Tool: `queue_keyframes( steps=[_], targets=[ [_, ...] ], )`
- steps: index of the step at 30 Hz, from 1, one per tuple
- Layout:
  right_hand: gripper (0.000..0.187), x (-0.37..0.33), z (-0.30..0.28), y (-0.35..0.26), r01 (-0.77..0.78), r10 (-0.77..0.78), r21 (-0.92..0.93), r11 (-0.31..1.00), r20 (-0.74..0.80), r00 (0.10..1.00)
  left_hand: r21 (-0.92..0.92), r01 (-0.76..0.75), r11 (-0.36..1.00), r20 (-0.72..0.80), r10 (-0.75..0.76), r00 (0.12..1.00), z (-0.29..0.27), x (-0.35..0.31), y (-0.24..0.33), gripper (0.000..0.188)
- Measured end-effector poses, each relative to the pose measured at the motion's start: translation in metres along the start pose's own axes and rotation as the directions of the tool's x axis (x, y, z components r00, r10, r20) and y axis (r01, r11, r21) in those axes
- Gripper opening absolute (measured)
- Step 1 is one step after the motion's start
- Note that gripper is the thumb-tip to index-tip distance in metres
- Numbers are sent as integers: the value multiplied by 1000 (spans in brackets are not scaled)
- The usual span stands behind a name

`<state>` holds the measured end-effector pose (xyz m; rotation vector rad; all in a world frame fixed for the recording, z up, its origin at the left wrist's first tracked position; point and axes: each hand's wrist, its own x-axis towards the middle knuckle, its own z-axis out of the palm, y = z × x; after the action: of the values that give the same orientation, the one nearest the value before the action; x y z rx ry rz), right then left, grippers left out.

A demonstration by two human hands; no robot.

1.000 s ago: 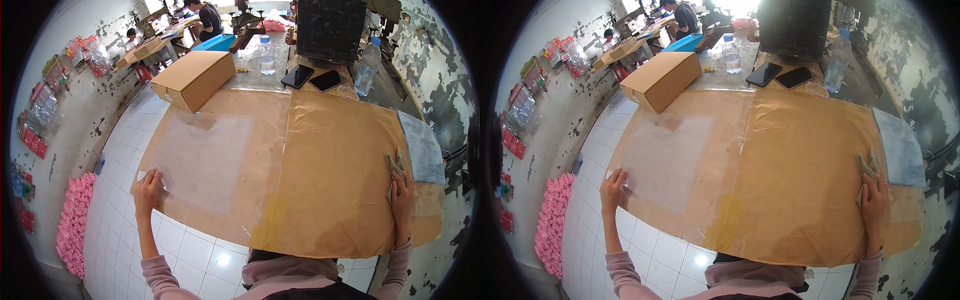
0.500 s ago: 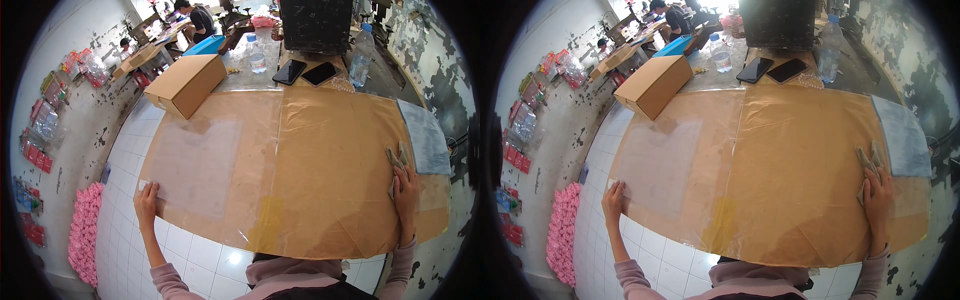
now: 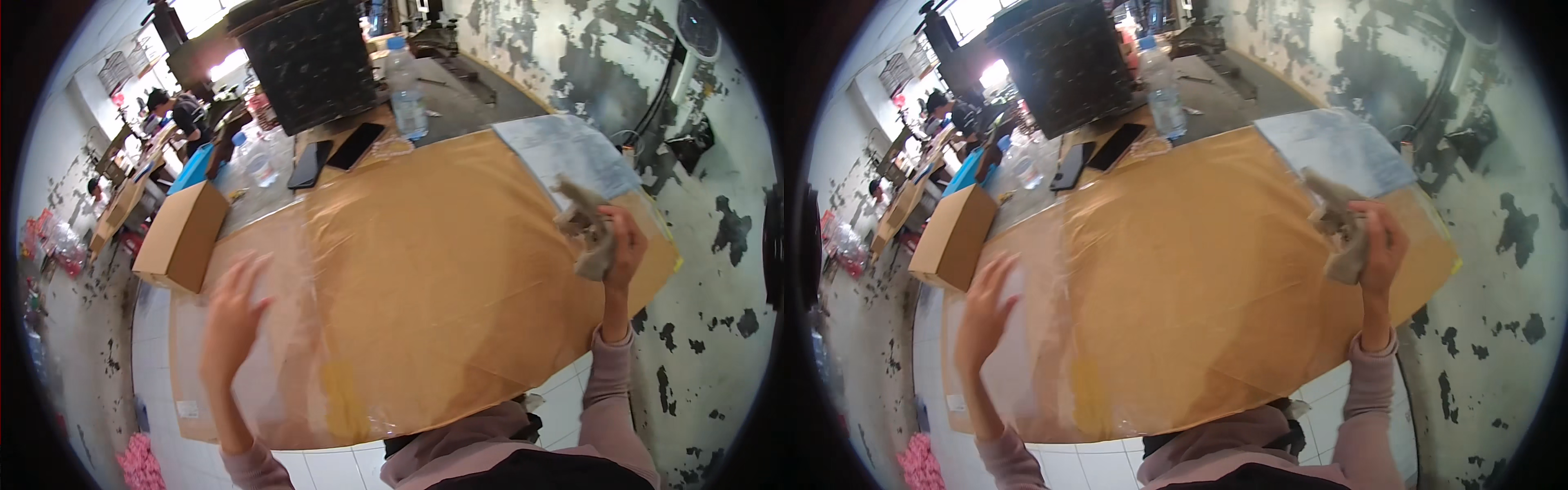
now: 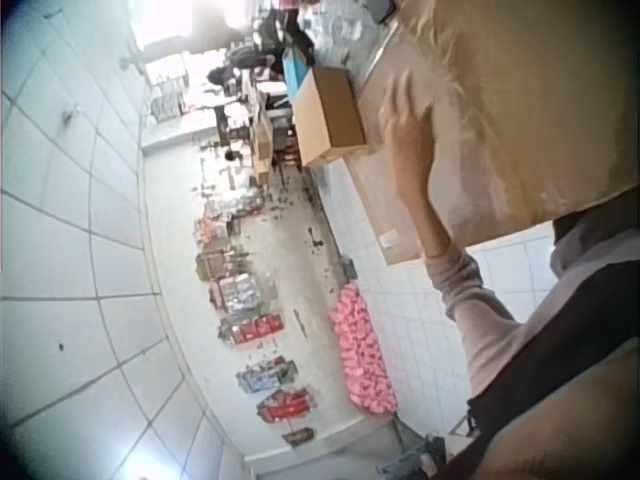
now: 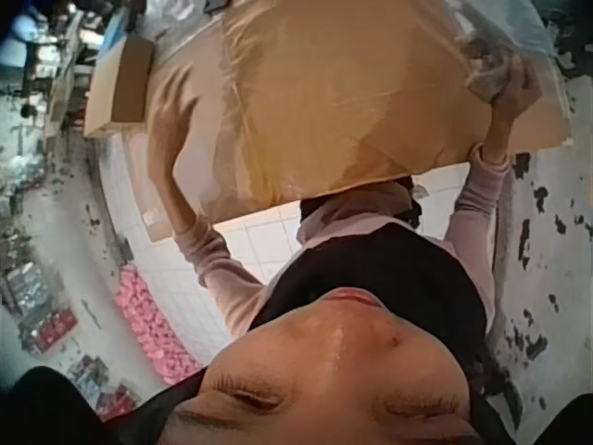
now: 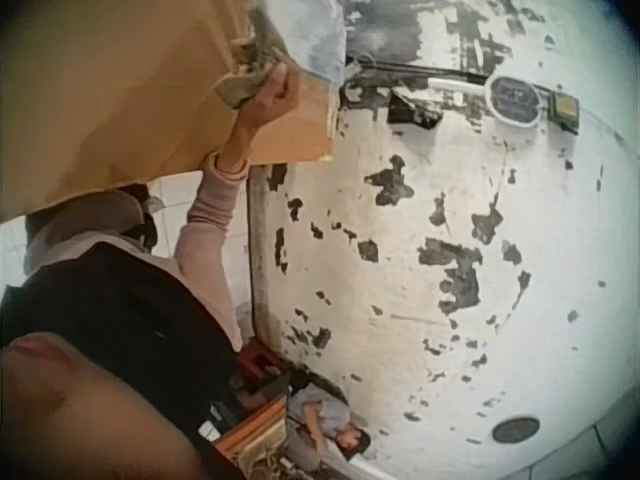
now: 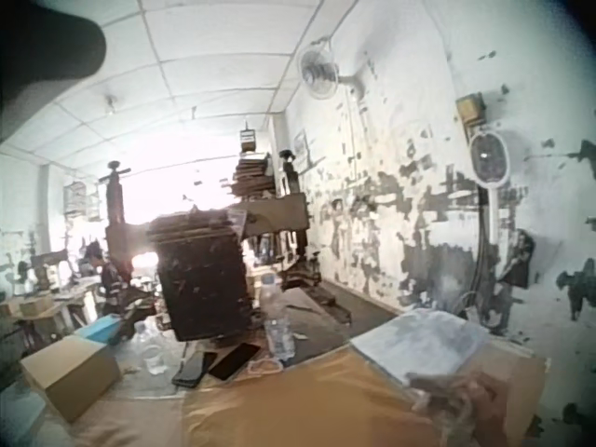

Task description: The person separates plastic sheets and then wipes them down one by one on the table using a cloth.

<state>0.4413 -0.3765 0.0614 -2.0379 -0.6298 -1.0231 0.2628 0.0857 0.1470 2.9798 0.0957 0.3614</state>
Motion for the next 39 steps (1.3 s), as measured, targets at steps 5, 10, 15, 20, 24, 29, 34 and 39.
queue_keyframes(
  steps=[5,10,15,20,24,29,34,39],
  targets=[
    [29,-34,-69,-21,-192,220,109,975,-539,813,-47,-744,667,-222,719,659,150,141,171,55],
    [41,-94,-98,-26,-452,753,639,622,-329,570,-423,-795,434,-390,705,592,230,149,297,72],
    [42,-105,-137,-32,-505,808,634,586,-410,422,-299,-843,446,-126,858,498,203,81,303,71],
    [44,-86,-131,-23,-568,801,566,597,-382,461,-151,-746,648,136,761,634,141,13,208,79],
    [41,-43,-109,-20,-517,520,59,854,-138,843,-97,-608,788,221,613,759,115,-42,179,78],
    [33,8,-66,-42,-391,542,501,772,-198,817,53,-710,702,-26,712,702,133,-1,210,67],
    [41,-16,-57,-50,-199,230,154,968,-225,947,-247,-715,654,-80,722,688,184,37,233,64],
    [31,-10,-50,-69,-398,442,496,772,31,897,-107,-591,799,44,598,800,126,-36,168,72]
  ],
)
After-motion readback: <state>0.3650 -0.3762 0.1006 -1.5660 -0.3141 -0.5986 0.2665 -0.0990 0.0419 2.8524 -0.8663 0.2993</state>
